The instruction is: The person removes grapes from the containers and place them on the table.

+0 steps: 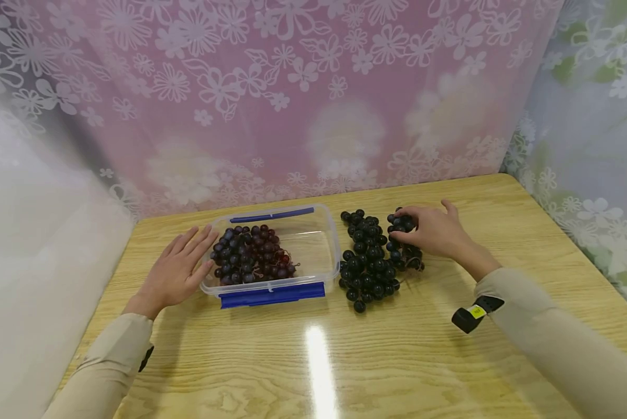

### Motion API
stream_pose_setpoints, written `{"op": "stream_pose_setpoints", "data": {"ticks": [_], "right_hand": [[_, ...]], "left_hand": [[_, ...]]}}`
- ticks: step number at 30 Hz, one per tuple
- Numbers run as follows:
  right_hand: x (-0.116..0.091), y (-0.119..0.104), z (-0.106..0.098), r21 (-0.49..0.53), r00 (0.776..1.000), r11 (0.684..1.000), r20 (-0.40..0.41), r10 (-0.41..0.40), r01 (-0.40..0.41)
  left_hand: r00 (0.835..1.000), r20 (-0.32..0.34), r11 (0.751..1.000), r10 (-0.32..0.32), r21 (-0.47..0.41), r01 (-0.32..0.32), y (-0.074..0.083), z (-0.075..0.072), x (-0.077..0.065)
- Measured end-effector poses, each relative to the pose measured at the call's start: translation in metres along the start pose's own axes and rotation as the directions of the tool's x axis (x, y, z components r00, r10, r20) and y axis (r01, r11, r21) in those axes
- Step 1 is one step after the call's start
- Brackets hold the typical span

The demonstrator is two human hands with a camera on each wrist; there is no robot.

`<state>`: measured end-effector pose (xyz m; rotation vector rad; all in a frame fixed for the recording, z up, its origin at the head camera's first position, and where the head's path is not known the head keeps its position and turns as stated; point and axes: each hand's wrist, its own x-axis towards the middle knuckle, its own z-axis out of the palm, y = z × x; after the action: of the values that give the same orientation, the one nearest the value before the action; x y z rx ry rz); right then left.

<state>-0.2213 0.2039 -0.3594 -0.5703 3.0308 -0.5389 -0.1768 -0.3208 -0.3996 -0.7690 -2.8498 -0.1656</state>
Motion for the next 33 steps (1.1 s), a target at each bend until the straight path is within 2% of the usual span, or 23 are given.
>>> {"op": "stream_pose_setpoints", "data": {"ticks": [11, 18, 33], "right_hand": [[0.012, -0.001, 0.018, -0.002, 0.999, 1.000, 0.038, 0.024, -0.024], [0.010, 0.006, 0.033, -0.030, 0.991, 0.999, 0.133, 0.027, -0.024], [0.008, 0.005, 0.035, -0.032, 0.993, 0.999, 0.112, 0.045, -0.041]], "left_hand": [[1.000, -0.007, 1.000, 0.003, -0.005, -0.003, -0.001, 0.000, -0.001], [1.000, -0.001, 1.000, 0.000, -0.021, 0.000, -0.001, 0.001, 0.000], [1.000, 0.005, 1.000, -0.007, -0.029, 0.007, 0.000, 0.000, -0.001]]}}
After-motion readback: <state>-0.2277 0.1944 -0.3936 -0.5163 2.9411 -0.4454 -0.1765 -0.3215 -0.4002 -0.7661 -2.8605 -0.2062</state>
